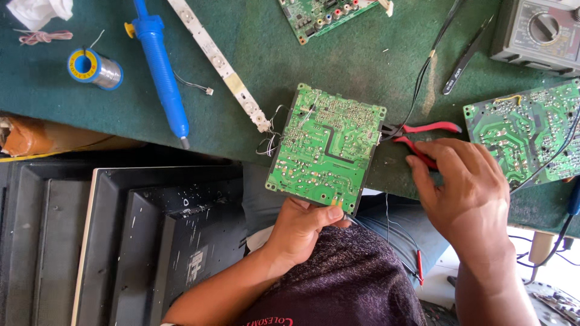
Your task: The person works on a circuit board, using pliers to strip and cut wires, then uses a soldering iron and solder wire to attach components. They handle multiple circuit boards and tools on a cluttered workbench.
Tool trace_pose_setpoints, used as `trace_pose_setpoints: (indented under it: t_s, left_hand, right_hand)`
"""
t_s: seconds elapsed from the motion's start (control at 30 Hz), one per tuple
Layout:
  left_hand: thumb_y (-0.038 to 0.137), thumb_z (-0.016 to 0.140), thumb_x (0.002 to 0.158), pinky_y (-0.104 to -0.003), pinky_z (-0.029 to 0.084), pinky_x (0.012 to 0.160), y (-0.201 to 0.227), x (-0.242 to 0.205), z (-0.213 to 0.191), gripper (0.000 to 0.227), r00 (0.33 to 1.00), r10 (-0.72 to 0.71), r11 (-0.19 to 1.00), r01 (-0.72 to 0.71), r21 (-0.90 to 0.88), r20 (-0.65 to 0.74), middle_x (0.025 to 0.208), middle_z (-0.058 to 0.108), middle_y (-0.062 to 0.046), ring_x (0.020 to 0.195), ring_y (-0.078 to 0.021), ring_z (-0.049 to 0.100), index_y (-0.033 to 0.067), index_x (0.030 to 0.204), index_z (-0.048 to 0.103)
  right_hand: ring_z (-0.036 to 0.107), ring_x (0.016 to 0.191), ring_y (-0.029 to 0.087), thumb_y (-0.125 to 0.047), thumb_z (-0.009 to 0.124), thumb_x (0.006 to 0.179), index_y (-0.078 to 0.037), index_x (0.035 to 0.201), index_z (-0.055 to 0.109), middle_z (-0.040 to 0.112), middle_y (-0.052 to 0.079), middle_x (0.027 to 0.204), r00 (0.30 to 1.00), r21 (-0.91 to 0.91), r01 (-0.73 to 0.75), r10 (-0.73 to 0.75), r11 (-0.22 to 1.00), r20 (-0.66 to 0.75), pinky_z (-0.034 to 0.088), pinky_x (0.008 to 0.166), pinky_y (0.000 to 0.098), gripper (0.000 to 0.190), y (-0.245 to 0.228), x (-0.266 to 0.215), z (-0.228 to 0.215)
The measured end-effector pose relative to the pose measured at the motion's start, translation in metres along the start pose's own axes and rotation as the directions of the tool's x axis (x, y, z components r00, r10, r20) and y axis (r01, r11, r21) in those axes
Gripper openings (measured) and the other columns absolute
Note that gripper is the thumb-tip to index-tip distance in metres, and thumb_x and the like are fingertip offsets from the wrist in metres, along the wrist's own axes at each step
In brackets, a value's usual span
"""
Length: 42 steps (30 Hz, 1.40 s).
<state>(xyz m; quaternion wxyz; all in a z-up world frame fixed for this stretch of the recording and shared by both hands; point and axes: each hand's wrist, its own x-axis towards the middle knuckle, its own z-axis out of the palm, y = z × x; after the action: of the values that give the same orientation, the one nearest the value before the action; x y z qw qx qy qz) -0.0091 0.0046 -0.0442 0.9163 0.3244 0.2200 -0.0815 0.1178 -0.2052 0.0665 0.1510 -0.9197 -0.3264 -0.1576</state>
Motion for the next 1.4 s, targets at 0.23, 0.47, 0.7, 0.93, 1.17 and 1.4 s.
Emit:
trace_pose_setpoints:
  t_s: [0.23,0.47,0.7,0.93,1.17,1.4]
  left_hand:
    - [0.003,0.084,0.084,-0.047,0.071,0.078,-0.002,0.004,-0.003,0.013,0.998,0.04,0.999,-0.039,-0.027,0.04,0.092,0.078,-0.009,0.082,-0.0233,0.074,0.0042,0.096,0.078]
    - [0.001,0.083,0.086,-0.046,0.071,0.076,-0.002,0.005,-0.003,0.01,0.996,0.068,0.998,-0.068,0.012,0.057,0.096,0.076,-0.008,0.087,-0.0219,0.071,0.0063,0.093,0.078]
    - [0.001,0.077,0.086,-0.043,0.068,0.073,-0.002,0.002,-0.001,0.007,0.998,0.041,0.999,-0.041,0.004,0.051,0.088,0.073,-0.006,0.081,-0.0193,0.067,0.008,0.088,0.076]
    - [0.003,0.078,0.085,-0.042,0.068,0.07,-0.001,0.0,-0.002,0.005,0.999,0.023,1.0,-0.023,0.006,0.033,0.084,0.071,-0.003,0.077,-0.0166,0.063,0.0081,0.086,0.076]
    - [-0.002,0.078,0.089,-0.042,0.069,0.071,-0.005,-0.001,-0.002,0.009,0.999,0.044,0.998,-0.043,-0.05,0.025,0.093,0.075,-0.007,0.081,-0.0208,0.069,0.0029,0.095,0.079]
    - [0.0,0.084,0.082,-0.04,0.071,0.07,-0.008,0.009,0.008,0.018,0.996,0.058,0.996,-0.054,0.064,-0.072,0.091,0.076,-0.014,0.075,-0.0254,0.074,-0.0015,0.098,0.076]
  right_hand:
    - [0.068,0.09,0.033,-0.013,0.082,0.112,-0.005,0.117,0.078,0.072,0.008,0.097,0.996,-0.046,-0.043,0.046,0.998,0.082,0.055,0.086,0.0448,0.011,-0.003,-0.005,-0.002]
    - [0.067,0.086,0.03,-0.017,0.081,0.11,-0.007,0.117,0.078,0.071,0.005,0.095,0.987,-0.031,-0.107,0.11,0.994,0.117,0.055,0.083,0.0428,0.012,-0.007,-0.013,-0.005]
    - [0.066,0.081,0.027,-0.016,0.081,0.107,-0.01,0.109,0.076,0.067,0.002,0.089,0.969,-0.058,-0.196,0.202,0.979,0.14,0.052,0.076,0.0424,0.008,-0.009,-0.028,-0.006]
    - [0.067,0.082,0.024,-0.017,0.079,0.106,-0.011,0.11,0.074,0.068,0.002,0.093,0.952,-0.102,-0.251,0.264,0.963,0.154,0.051,0.069,0.0421,0.008,-0.013,-0.033,-0.007]
    - [0.067,0.088,0.03,-0.014,0.079,0.115,-0.005,0.115,0.078,0.069,0.007,0.095,0.985,-0.08,-0.153,0.159,0.985,0.071,0.054,0.083,0.0414,0.01,-0.016,-0.017,-0.009]
    - [0.072,0.104,0.038,-0.005,0.096,0.113,0.008,0.121,0.081,0.079,0.019,0.112,0.996,0.118,0.006,0.004,0.993,-0.088,0.057,0.102,0.0526,0.021,-0.017,0.017,-0.019]
